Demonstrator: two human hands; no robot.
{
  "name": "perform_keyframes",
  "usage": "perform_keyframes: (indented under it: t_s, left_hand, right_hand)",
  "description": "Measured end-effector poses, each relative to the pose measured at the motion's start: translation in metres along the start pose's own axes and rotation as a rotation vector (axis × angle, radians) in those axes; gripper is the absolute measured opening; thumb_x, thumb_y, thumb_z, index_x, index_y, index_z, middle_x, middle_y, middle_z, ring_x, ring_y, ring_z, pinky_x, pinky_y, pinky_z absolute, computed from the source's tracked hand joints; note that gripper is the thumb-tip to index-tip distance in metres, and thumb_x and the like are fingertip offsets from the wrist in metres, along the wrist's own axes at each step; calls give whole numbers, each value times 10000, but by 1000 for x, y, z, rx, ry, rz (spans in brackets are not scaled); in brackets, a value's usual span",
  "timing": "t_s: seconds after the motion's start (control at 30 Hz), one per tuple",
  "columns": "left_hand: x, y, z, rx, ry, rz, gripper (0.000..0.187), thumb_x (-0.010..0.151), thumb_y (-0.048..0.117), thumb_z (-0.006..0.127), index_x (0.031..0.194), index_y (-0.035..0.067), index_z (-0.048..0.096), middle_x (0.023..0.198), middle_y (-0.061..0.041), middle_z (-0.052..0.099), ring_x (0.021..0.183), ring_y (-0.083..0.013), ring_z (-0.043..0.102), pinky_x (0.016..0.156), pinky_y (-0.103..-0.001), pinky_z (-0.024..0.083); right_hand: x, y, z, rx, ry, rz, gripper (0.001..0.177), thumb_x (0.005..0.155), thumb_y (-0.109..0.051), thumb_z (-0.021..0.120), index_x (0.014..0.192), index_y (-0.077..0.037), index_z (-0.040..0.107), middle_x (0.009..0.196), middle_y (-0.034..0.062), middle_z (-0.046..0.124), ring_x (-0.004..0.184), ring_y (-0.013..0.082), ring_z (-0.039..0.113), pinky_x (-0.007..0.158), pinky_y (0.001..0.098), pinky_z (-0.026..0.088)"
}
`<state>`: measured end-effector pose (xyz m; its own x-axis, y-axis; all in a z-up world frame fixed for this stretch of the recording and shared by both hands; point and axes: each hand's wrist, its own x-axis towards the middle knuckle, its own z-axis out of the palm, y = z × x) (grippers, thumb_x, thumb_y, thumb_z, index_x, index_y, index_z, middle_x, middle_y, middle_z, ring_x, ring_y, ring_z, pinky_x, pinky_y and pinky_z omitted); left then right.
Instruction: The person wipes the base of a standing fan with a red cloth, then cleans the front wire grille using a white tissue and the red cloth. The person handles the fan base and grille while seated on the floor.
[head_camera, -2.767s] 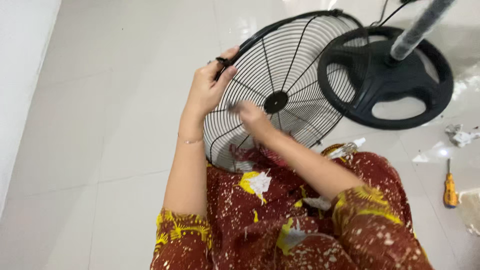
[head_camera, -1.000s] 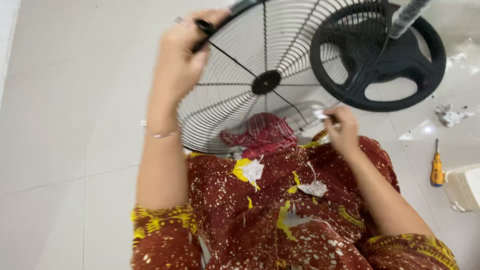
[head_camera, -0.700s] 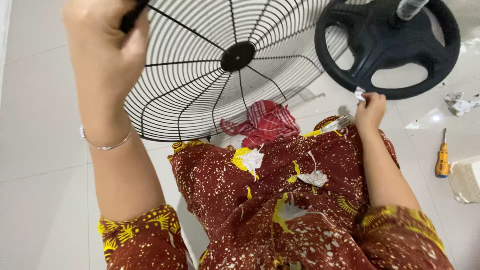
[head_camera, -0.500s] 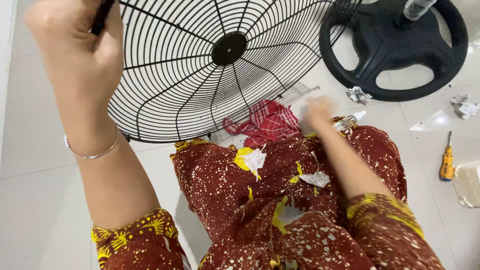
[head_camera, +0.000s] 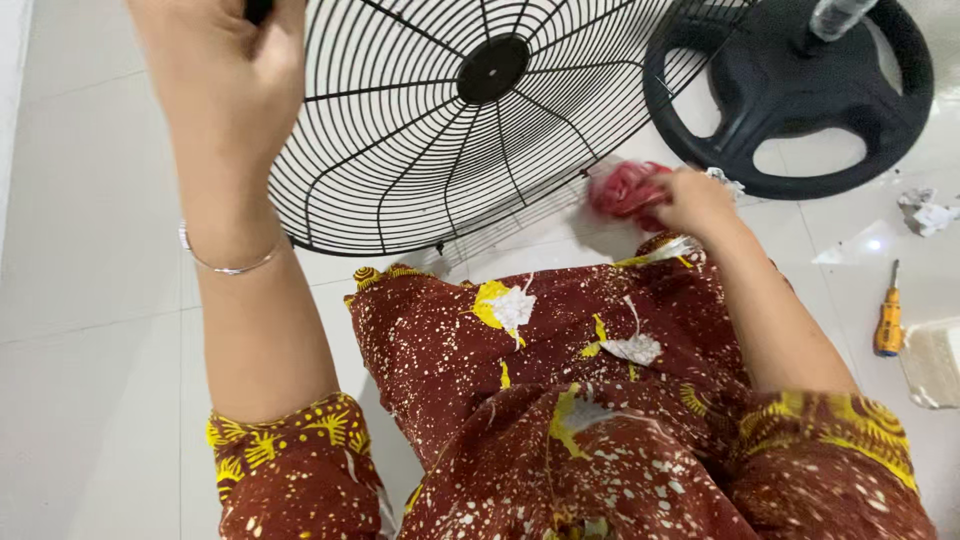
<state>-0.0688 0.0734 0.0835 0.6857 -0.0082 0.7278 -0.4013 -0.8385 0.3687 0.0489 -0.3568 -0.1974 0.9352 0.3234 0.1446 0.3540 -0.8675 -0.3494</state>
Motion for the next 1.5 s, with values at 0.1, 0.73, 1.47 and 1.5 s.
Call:
perform_keyframes:
  t_s: [0.1,0.73,1.47,1.5]
  left_hand:
    - [12,-1,22,77,46,189,191,915,-110,681,822,-46,527,719,-147,481,636,-302,449,639,-403,335]
    - [1,5,116,-202,-42,117,487,852,-142,601,1276,69,713,1310,-143,715,997,-317,728,841,-343,570]
    - [5,21,79,-53,29,295,501,871,-231,541,1310,-29,671,1374,-171,673,1208,-309,706,1008,-327,544]
    - [3,21,76,-52,30,288,498,879,-230,551,1317,-26,671,1379,-173,676,1211,-310,711,1021,-337,545]
  right_hand:
    - [0,13,-20,128,185,102,290,877,-122,673,1165,-132,710,1067,169,735,972,346,725,848,462,553]
    - [-33,80,-34,1161,552,180,583,933,126,700,1327,-64,314,1236,167,607,1082,208,687,918,331,599]
    - [-9,44,134,-144,-829,375,655,692,-494,861,1263,-226,686,1248,71,721,1142,278,690,956,438,534]
    - [-8,40,146,-245,-922,269,572,709,-484,843,1210,-224,757,1238,53,753,1145,269,703,949,439,549]
